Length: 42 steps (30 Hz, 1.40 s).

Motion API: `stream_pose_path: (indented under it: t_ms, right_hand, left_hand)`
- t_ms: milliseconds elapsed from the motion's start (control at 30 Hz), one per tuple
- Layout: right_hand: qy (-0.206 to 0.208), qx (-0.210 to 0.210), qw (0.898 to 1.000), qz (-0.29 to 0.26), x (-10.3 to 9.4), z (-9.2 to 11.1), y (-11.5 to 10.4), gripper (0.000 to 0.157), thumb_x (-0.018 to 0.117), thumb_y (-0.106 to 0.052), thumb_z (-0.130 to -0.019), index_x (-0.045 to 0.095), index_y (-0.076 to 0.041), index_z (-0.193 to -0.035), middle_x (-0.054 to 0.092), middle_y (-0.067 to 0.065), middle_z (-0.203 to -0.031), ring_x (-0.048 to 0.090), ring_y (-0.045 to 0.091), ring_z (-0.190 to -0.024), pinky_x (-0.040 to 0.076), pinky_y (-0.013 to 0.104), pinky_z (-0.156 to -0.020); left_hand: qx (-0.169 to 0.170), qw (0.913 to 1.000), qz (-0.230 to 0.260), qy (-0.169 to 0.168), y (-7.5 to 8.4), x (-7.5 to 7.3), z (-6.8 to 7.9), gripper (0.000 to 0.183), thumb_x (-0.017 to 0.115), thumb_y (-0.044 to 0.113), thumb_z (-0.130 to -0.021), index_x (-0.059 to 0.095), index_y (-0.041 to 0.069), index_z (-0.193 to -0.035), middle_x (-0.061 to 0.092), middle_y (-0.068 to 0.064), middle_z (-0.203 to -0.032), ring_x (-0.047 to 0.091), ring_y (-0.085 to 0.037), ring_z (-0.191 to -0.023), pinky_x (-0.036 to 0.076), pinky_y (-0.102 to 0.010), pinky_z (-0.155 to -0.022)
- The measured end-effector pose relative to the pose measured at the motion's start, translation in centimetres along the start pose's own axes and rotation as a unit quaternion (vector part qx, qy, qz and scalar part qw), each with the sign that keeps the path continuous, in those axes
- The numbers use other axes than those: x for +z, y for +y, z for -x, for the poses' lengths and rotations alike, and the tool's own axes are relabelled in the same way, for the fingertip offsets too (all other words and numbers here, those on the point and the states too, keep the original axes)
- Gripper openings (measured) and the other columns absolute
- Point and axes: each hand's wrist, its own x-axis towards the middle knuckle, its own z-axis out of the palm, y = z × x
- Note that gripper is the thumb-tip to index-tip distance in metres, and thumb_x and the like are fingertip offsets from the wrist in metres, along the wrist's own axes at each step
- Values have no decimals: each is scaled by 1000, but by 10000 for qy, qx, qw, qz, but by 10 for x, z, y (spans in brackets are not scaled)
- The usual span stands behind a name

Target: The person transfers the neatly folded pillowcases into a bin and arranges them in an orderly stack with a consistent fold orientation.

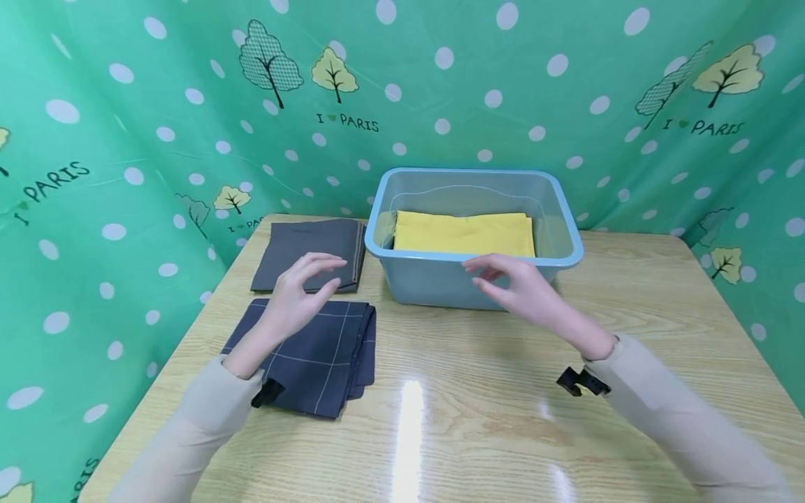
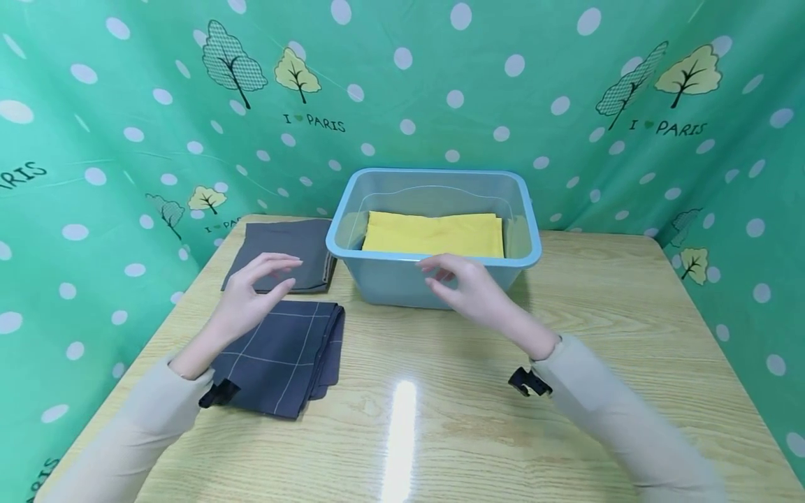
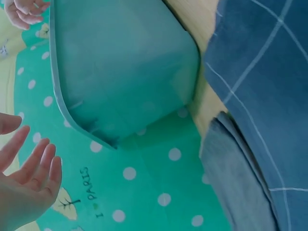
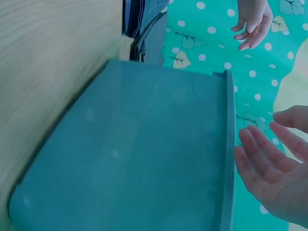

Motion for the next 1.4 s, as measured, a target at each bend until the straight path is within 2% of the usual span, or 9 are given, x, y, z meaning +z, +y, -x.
stream_pose_path:
  t_ms: [200,333,467,767,967,1067,1267,1300,1400]
  right_hand:
    - [-305,245,9987,-331,16,-4,-3,25,56,2,-83,60,1,-108,63,13,-98,59,18,-80,49,31,-71]
    - [-488,546,9963,-442,24,-7,-4,25,56,-1,-84,59,0,-109,62,12,-101,58,18,-82,49,33,-72]
    - [-628,777,9931,-607,33,-9,-1,26,55,-3,-85,59,-1,-111,62,12,-104,58,17,-83,49,33,-71]
    - [-705,1038,9875,-951,57,-10,10,26,54,-6,-86,59,0,-111,62,11,-101,58,17,-81,48,33,-71]
    - [-861,1158,9839,-1060,75,-11,14,26,53,-7,-87,59,-4,-112,62,9,-100,58,17,-81,48,30,-71]
    - [-947,1179,9815,-1171,83,-12,14,26,52,-7,-87,58,-3,-113,61,11,-101,58,18,-82,48,29,-71]
    - [-1055,1259,9773,-1338,103,-12,13,27,50,-4,-86,58,-2,-112,61,11,-99,57,17,-79,48,23,-67]
    - [-1075,1252,9764,-1396,107,-12,13,28,50,-3,-86,58,-2,-112,61,12,-99,58,18,-79,48,23,-68]
    - [-1134,1278,9733,-1535,118,-11,14,28,50,-3,-86,57,-1,-113,60,16,-101,58,21,-81,47,22,-68]
  left_hand:
    - [-216,9997,-92,71,-12,-7,12,27,62,2,-80,63,7,-107,57,-5,-107,53,-20,-92,43,-20,-70]
    - [-471,9986,-233,42,-19,-13,20,26,61,5,-82,62,7,-108,57,-5,-107,53,-19,-90,46,-28,-70]
    - [-637,9974,-312,93,-24,-19,27,26,61,5,-82,62,7,-108,57,-7,-106,53,-20,-91,44,-29,-73]
    - [-951,9945,-351,270,-32,-26,38,28,60,-5,-79,62,-1,-106,57,-14,-104,46,4,-87,39,-14,-73]
    - [-1151,9920,-431,297,-40,-35,48,28,61,1,-81,61,3,-109,58,-10,-106,45,12,-87,38,-11,-74]
    - [-1216,9909,-463,337,-40,-38,52,28,61,1,-81,61,3,-109,58,-12,-105,44,13,-86,37,-12,-73]
    - [-1415,9877,-533,392,-50,-42,63,27,59,3,-82,61,1,-109,58,-13,-102,50,2,-83,37,-10,-70]
    - [-1436,9874,-522,404,-57,-43,67,27,60,4,-82,61,2,-109,58,-12,-102,50,-1,-83,38,-10,-70]
    - [-1449,9870,-533,455,-60,-45,72,27,60,3,-82,62,0,-108,58,-15,-101,48,4,-81,39,-11,-68]
